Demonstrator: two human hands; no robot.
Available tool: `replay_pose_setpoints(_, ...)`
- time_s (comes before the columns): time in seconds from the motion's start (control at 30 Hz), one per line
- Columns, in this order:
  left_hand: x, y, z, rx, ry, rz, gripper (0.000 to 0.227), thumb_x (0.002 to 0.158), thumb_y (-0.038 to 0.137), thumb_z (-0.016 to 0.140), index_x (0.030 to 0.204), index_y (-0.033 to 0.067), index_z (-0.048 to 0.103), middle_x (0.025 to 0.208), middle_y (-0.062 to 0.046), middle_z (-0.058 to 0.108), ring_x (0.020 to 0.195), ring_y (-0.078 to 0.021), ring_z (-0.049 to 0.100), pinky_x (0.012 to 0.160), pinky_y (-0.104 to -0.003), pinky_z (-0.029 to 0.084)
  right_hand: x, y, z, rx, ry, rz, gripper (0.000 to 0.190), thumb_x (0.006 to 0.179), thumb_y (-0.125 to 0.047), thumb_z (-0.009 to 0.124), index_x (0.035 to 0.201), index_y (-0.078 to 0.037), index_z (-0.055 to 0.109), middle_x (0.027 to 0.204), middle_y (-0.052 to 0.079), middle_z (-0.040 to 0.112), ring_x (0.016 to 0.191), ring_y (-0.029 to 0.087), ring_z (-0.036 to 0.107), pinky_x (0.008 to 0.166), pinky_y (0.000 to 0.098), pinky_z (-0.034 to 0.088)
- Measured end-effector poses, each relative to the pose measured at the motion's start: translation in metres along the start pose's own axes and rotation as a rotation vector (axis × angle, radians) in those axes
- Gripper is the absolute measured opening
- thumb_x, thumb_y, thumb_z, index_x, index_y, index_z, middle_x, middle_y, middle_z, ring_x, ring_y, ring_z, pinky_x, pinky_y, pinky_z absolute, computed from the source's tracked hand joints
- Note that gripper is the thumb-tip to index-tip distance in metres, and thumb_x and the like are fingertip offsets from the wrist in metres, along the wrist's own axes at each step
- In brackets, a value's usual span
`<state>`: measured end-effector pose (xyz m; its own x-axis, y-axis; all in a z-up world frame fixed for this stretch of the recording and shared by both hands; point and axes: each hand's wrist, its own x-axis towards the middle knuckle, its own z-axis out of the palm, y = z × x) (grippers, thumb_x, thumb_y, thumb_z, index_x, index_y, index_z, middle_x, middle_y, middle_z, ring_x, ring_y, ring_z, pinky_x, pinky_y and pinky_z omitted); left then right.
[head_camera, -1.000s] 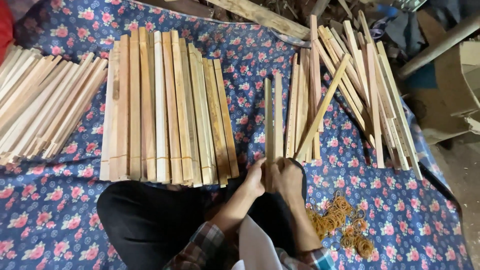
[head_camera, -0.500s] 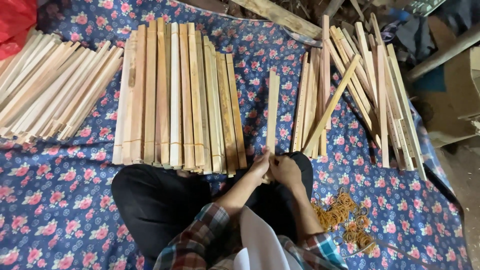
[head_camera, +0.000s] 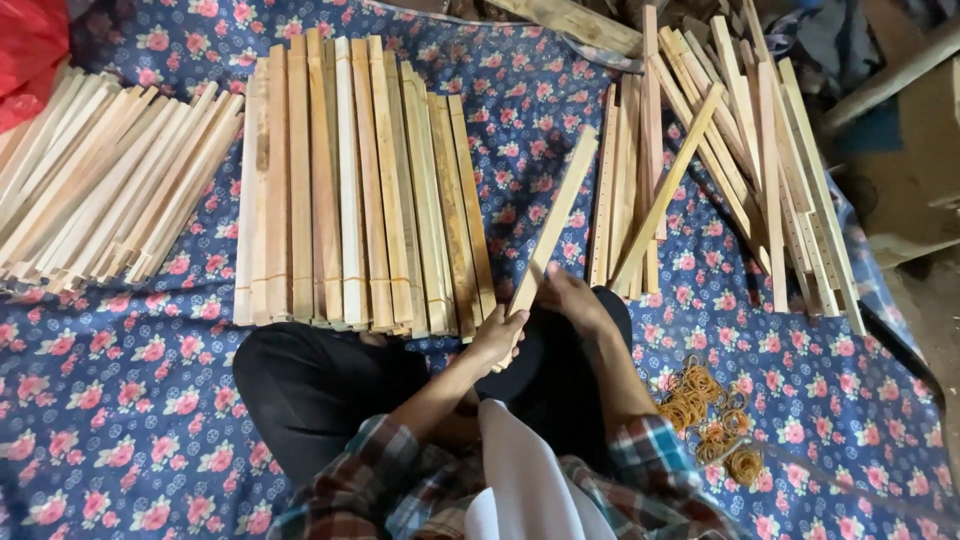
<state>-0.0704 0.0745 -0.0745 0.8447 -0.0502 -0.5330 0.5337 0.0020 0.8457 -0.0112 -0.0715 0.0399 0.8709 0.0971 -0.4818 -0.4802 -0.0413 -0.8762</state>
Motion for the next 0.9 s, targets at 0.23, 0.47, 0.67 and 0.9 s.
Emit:
replay_pose_setpoints(0.23, -0.084, 0.060, -0.097, 0.464, -0.184, 0.063, 0.035, 0.096, 0.034, 0.062, 0.122, 0.0122, 0.056, 0.078, -0.009, 0.071, 0.056, -0.0183, 0.067, 0.044, -0.027, 0.057, 0.131, -0.011, -0.115, 0.227, 0.246, -0.254, 0.038, 0.101, -0.026, 0.067, 0.134, -0.010, 0.058, 0.125, 0.021, 0.049, 0.103, 0.034, 0.067, 0.084, 0.0464, 0.063)
replay_pose_setpoints(0.47, -0.106, 0.075, -0.183, 0.929, -0.278, -0.122, 0.051, 0.085, 0.043, 0.060, 0.114, 0.0022, 0.063, 0.087, -0.012, 0.075, 0.079, -0.0268, 0.070, 0.069, -0.041, 0.058, 0.097, -0.009, -0.166, 0.507, 0.343, -0.438, 0.090, 0.102, 0.005, 0.064, 0.161, -0.032, 0.007, 0.157, 0.038, 0.016, 0.121, 0.038, 0.071, 0.098, 0.0567, 0.064)
replay_pose_setpoints(0.67, -0.169, 0.108, -0.161, 1.073, -0.229, -0.079, 0.069, 0.088, 0.045, 0.065, 0.143, 0.0080, 0.046, 0.135, -0.027, 0.057, 0.127, -0.0439, 0.057, 0.105, -0.051, 0.048, 0.070, 0.031, -0.167, 0.407, 0.291, -0.446, 0.060, 0.113, -0.011, 0.054, 0.163, -0.022, 0.023, 0.139, 0.029, 0.043, 0.124, 0.038, 0.068, 0.094, 0.0604, 0.055)
replay_pose_setpoints(0.9, -0.178, 0.096, -0.165, 1.061, -0.144, -0.116, 0.057, 0.089, 0.024, 0.066, 0.144, 0.0325, 0.052, 0.136, -0.006, 0.066, 0.128, -0.0321, 0.060, 0.109, -0.045, 0.048, 0.054, 0.063, -0.188, 0.480, 0.192, -0.443, 0.051, 0.112, -0.015, 0.055, 0.159, -0.027, 0.036, 0.149, 0.013, 0.056, 0.123, 0.026, 0.063, 0.107, 0.0600, 0.054)
